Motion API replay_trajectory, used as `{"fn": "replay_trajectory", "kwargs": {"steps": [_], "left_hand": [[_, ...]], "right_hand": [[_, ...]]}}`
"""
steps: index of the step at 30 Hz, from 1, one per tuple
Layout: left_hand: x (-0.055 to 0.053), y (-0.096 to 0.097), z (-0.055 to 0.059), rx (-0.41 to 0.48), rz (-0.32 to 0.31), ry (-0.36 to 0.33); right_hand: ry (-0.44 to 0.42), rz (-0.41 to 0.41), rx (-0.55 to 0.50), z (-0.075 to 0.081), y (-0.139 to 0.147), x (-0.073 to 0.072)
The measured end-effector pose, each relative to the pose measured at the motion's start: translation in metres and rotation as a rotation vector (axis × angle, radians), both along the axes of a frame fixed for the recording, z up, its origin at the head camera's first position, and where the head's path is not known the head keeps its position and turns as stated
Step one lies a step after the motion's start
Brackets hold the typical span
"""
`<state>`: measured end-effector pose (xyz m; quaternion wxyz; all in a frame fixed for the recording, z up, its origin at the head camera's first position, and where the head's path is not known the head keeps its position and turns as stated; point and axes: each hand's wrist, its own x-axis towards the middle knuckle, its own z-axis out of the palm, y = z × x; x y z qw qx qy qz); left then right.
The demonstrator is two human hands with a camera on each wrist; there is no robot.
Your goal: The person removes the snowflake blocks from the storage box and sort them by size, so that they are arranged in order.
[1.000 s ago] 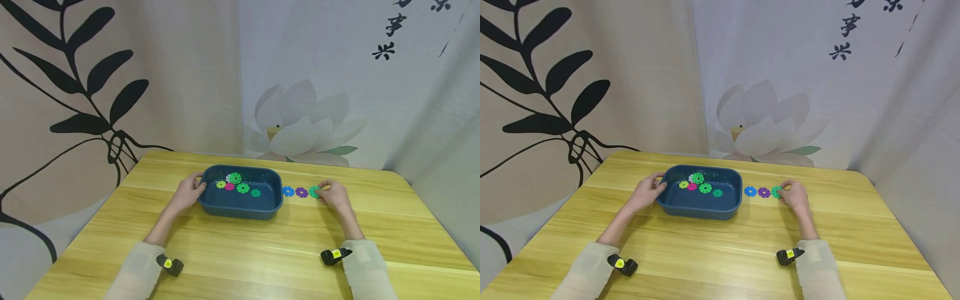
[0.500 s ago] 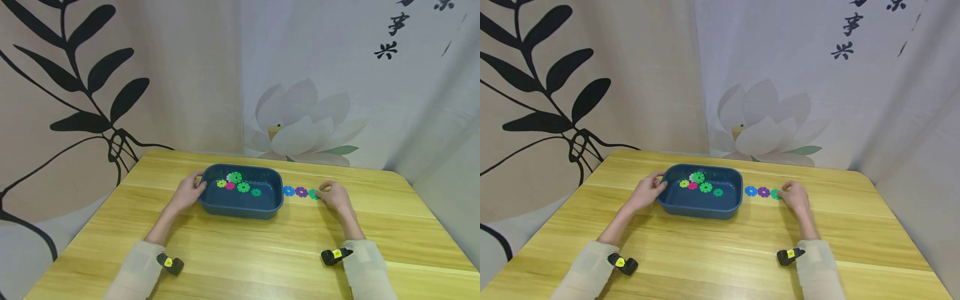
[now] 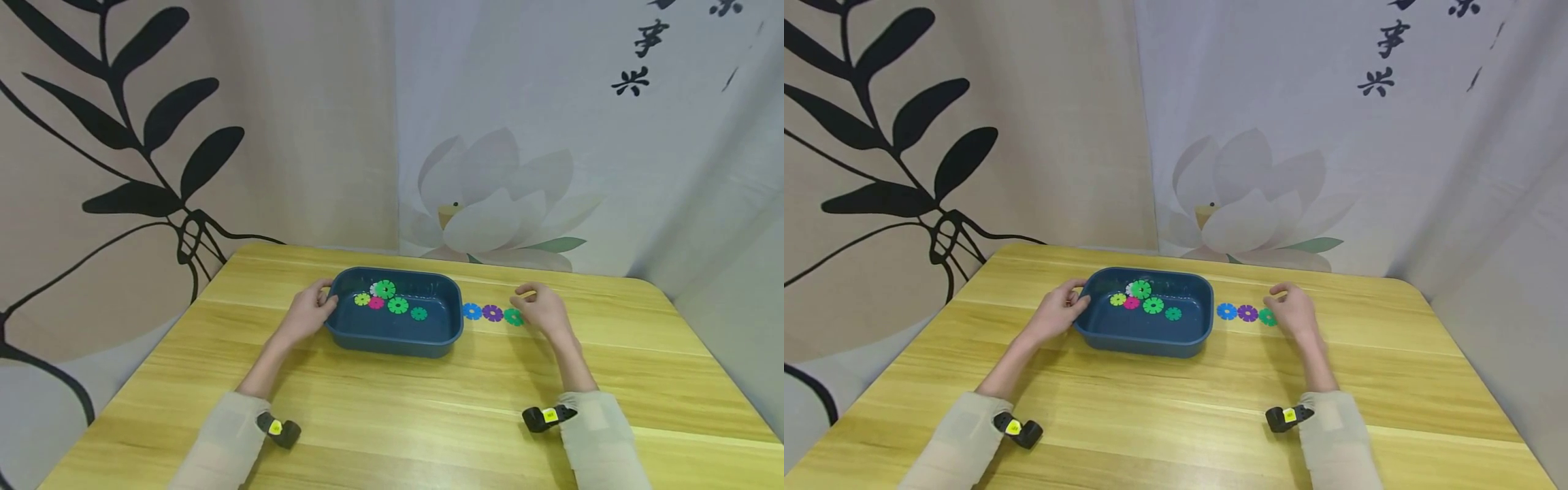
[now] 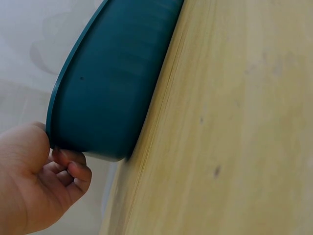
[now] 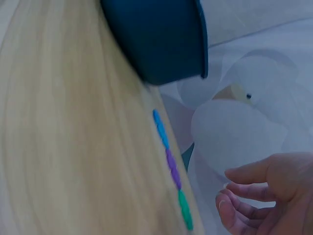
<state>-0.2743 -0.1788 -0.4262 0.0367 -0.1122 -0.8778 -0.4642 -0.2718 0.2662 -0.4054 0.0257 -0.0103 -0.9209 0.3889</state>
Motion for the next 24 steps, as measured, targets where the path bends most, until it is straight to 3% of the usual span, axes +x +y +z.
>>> {"fn": "replay_trajectory", "kwargs": {"steps": [12, 24], "left_hand": [[0.0, -0.001, -0.001, -0.002, -0.011, 0.012], [0.0, 0.0, -0.001, 0.003, -0.004, -0.009]], "right_hand": [[0.104, 0.124, 0.001, 0.019, -0.034, 0.002], [0.195, 0.225, -0.067, 0.02, -0.075, 0.002]]}}
